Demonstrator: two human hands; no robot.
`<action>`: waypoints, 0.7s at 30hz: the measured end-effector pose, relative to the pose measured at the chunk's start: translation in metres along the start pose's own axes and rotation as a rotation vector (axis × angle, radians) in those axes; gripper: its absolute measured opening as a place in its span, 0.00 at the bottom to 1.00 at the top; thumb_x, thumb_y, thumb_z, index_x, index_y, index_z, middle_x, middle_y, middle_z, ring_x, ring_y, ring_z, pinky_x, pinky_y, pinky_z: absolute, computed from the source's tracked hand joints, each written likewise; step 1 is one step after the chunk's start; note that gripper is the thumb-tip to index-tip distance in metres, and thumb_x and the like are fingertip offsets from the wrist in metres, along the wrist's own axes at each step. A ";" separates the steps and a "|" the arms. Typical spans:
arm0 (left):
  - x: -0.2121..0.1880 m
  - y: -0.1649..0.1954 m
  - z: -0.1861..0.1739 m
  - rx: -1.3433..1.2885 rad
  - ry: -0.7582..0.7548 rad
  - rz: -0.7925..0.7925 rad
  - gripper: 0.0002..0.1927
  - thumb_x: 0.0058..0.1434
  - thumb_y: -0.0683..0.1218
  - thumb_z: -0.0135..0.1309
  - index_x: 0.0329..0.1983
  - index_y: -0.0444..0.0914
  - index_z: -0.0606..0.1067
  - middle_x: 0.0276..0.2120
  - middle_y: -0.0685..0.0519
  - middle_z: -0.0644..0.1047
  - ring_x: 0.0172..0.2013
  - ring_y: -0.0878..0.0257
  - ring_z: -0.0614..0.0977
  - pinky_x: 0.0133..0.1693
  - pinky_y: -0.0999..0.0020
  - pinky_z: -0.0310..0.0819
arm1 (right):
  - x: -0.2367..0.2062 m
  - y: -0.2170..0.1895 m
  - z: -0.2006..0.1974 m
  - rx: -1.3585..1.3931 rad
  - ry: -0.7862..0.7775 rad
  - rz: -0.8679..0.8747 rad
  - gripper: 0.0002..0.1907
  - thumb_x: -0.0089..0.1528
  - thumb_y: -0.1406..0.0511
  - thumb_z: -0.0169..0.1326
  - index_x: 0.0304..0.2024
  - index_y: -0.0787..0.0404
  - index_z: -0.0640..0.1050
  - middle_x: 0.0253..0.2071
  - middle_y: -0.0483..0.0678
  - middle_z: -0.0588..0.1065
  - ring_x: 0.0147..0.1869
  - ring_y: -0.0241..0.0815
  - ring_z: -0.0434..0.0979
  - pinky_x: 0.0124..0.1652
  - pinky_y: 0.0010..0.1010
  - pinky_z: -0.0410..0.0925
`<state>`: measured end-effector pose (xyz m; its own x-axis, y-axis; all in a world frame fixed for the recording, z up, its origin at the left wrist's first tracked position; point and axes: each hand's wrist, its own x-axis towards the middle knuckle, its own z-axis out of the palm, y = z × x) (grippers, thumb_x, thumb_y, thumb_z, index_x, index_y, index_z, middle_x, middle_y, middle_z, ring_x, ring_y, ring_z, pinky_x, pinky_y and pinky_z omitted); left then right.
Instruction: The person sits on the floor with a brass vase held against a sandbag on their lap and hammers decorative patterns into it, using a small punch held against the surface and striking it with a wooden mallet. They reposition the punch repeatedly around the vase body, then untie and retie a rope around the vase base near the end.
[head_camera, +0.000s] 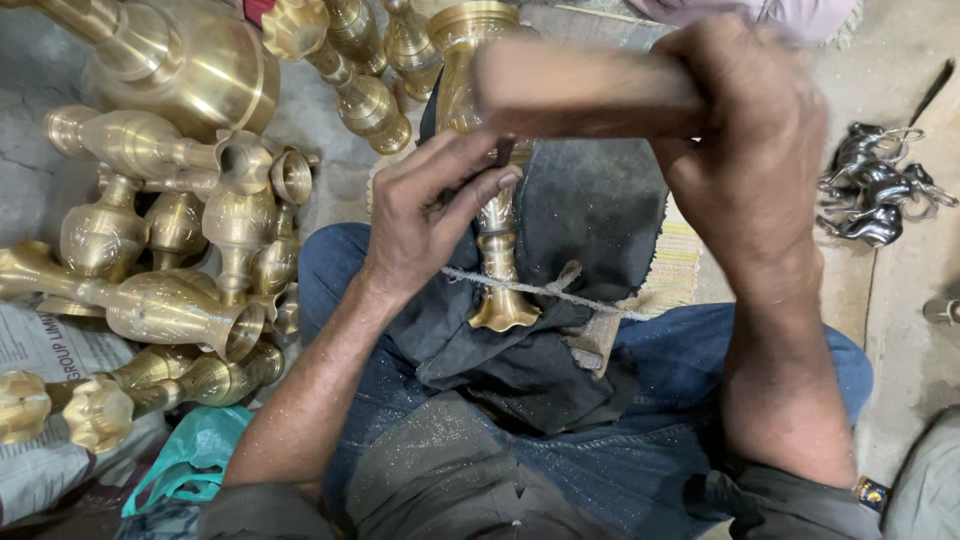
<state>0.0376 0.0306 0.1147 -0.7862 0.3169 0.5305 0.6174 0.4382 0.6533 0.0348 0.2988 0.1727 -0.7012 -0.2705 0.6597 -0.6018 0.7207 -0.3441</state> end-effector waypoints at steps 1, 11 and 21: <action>0.000 0.002 0.000 -0.003 -0.003 0.000 0.17 0.66 0.42 0.64 0.57 0.36 0.79 0.43 0.51 0.83 0.40 0.64 0.86 0.38 0.71 0.84 | 0.000 0.001 0.001 0.063 -0.019 0.011 0.13 0.65 0.74 0.63 0.48 0.65 0.73 0.41 0.54 0.75 0.46 0.53 0.78 0.46 0.42 0.69; 0.005 0.000 0.000 -0.013 0.006 0.016 0.15 0.65 0.43 0.67 0.53 0.37 0.80 0.45 0.50 0.84 0.42 0.64 0.88 0.42 0.70 0.86 | 0.000 -0.001 0.006 -0.181 -0.029 -0.070 0.12 0.62 0.74 0.63 0.43 0.66 0.73 0.37 0.55 0.75 0.43 0.58 0.78 0.42 0.44 0.69; 0.019 -0.015 -0.013 -0.021 -0.116 0.092 0.16 0.67 0.45 0.65 0.56 0.36 0.79 0.48 0.48 0.83 0.45 0.62 0.87 0.44 0.71 0.87 | -0.001 0.006 0.013 -0.243 0.077 -0.057 0.11 0.65 0.74 0.63 0.47 0.64 0.75 0.44 0.51 0.76 0.46 0.51 0.78 0.46 0.42 0.69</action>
<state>0.0137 0.0186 0.1217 -0.7235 0.4504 0.5232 0.6861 0.3855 0.6170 0.0272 0.2955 0.1613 -0.6319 -0.2721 0.7257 -0.5236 0.8403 -0.1408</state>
